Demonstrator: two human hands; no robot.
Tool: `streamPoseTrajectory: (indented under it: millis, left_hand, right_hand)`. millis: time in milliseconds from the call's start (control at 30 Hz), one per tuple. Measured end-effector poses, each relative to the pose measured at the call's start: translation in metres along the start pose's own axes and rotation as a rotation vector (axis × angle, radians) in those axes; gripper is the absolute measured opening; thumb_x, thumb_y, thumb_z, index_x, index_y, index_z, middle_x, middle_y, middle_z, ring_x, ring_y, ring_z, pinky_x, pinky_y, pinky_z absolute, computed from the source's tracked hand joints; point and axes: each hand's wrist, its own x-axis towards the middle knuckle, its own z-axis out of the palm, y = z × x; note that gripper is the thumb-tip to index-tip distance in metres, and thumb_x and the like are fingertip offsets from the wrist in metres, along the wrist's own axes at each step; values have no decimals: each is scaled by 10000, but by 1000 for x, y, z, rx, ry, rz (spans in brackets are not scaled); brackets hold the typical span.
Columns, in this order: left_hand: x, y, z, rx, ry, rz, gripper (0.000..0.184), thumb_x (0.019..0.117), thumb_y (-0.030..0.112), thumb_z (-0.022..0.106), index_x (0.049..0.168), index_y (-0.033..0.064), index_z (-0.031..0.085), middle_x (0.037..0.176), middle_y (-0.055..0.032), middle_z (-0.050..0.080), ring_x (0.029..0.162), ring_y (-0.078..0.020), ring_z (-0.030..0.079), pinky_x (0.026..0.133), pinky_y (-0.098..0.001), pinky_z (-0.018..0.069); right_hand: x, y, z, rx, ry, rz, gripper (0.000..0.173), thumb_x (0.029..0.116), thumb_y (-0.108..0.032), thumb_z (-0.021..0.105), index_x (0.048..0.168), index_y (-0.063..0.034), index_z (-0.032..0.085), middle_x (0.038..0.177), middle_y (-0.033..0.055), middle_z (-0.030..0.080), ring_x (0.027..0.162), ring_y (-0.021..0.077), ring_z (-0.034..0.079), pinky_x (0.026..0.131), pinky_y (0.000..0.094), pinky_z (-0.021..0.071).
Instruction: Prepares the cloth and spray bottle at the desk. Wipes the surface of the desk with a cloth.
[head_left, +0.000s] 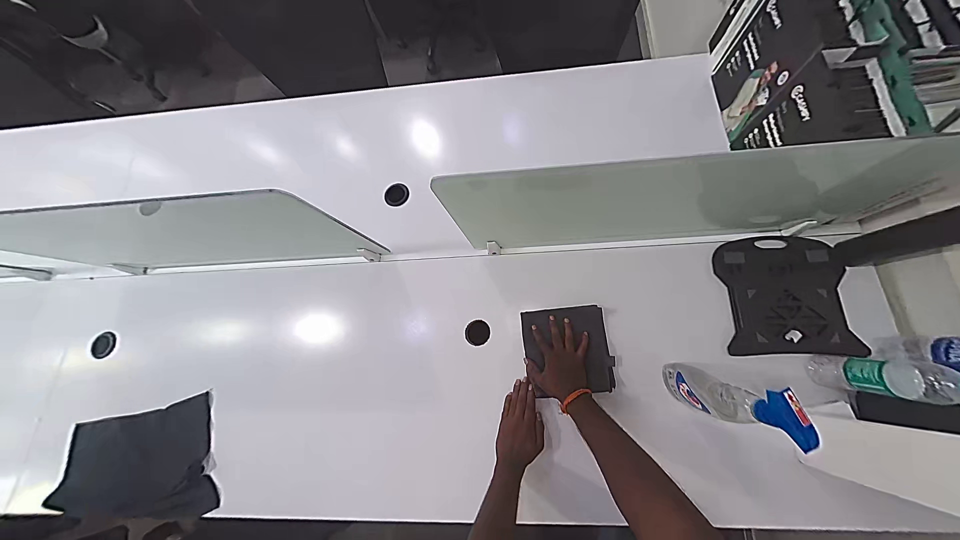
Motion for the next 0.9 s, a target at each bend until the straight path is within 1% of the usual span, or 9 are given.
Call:
streamPoseTrajectory:
  millis: [133,233,300,400,467,567,633,767,900]
  left_hand:
    - [1,2,-1,13,-14,-10,603,1003,313,309,1485,-1,490,1595,-130,437,1499,-276,378,1207,-461,321]
    - [0,3,-1,-31,-26,-36,595,1015,321,320,1501,15,478,1598,-121,436,1505,-269,371,1212,-479,323]
    - [2,4,-8,-65,-72,-66,591,1013,308,357,1506,4,470,1598,-128,434,1507,-276,370,1212,-501,328]
    - [6,8,-16,-91,-95,-103,550,996,251,442,1491,17,499,1597,-105,443,1510,-255,366,1217,-481,331]
    - [4,7,-11,-80,-67,-90,518,1008,244,437,1474,36,525,1594,-95,449,1504,-238,375,1212,-458,339]
    - [8,9,-18,-99,-64,-100,498,994,217,482,1449,27,552,1577,-103,471,1490,-240,399,1209,-454,345]
    - [9,11,-23,-104,-84,-114,498,982,202,506,1444,23,557,1577,-105,471,1489,-241,400,1211,-454,341]
    - [9,11,-20,-81,-62,-95,497,980,198,495,1441,25,561,1569,-106,480,1488,-238,401,1205,-446,350]
    - [8,6,-13,-75,-43,-98,498,988,200,464,1456,52,551,1585,-83,462,1501,-217,379,1214,-438,342]
  right_hand:
    - [58,-14,-10,0,14,-6,748,909,-768,325,1588,-457,313,1712,29,219,1574,407,118,1149,787,57]
    - [98,-26,-17,21,38,-10,762,905,-762,353,1589,-427,334,1707,50,233,1570,417,127,1150,792,54]
    - [119,-33,-19,41,75,-33,771,895,-761,387,1580,-408,370,1700,63,253,1568,421,139,1149,798,56]
    - [142,-31,-21,43,84,-110,796,881,-797,376,1579,-413,371,1705,61,240,1570,423,126,1148,797,47]
    - [150,-18,-28,30,37,-174,803,875,-818,373,1584,-440,341,1715,40,212,1577,400,113,1158,782,45]
    - [158,12,-44,32,27,-200,787,865,-809,431,1562,-449,381,1706,-5,244,1584,341,138,1191,738,61]
    - [160,37,-51,19,50,-153,797,867,-815,423,1563,-427,392,1697,0,268,1580,348,151,1191,737,76]
    - [158,80,-61,1,102,-41,800,864,-811,425,1560,-417,402,1691,23,282,1572,349,183,1193,726,90]
    - [156,107,-62,16,144,81,822,864,-817,411,1576,-407,374,1696,46,263,1577,370,144,1176,752,65]
